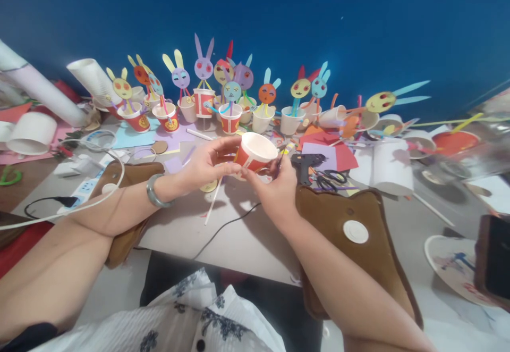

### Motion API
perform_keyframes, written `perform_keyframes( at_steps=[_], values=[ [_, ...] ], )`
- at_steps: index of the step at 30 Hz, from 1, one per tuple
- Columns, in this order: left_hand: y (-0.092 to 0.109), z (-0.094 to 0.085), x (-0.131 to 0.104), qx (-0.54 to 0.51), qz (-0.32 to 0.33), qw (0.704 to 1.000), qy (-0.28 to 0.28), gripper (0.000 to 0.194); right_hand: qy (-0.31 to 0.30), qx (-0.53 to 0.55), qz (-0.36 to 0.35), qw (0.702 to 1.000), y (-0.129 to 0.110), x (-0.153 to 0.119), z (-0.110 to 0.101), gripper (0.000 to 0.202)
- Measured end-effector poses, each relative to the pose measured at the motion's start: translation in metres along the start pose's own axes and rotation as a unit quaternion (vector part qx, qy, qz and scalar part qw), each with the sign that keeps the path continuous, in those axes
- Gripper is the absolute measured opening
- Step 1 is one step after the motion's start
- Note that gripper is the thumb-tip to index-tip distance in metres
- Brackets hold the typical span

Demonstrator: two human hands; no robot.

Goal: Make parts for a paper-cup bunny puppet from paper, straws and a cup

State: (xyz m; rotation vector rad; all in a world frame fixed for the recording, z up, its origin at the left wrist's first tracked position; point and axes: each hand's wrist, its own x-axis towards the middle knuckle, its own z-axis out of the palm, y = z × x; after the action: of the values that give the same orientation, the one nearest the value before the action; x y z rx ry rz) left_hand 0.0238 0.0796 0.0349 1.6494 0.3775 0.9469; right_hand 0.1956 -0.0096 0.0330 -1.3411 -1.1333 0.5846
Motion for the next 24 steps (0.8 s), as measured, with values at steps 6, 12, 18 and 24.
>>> perform_keyframes(
  at_steps=[6, 12, 18, 24],
  values=[
    [-0.006, 0.006, -0.002, -0.023, -0.035, 0.999, 0.011, 0.072, 0.005, -0.112, -0.115, 0.987, 0.007, -0.004, 0.001, 0.051],
    [0.002, 0.0, 0.003, -0.106, -0.092, 0.99, -0.006, 0.059, -0.014, -0.068, -0.119, 0.991, 0.0, -0.009, 0.001, 0.053],
    [0.009, -0.008, 0.008, -0.179, -0.14, 0.973, -0.037, 0.06, -0.036, 0.021, -0.104, 0.994, 0.001, -0.011, 0.0, 0.044],
    [0.011, -0.007, 0.006, -0.162, -0.126, 0.978, -0.042, 0.059, -0.042, 0.019, -0.097, 0.994, 0.002, -0.011, 0.001, 0.042]
  ],
)
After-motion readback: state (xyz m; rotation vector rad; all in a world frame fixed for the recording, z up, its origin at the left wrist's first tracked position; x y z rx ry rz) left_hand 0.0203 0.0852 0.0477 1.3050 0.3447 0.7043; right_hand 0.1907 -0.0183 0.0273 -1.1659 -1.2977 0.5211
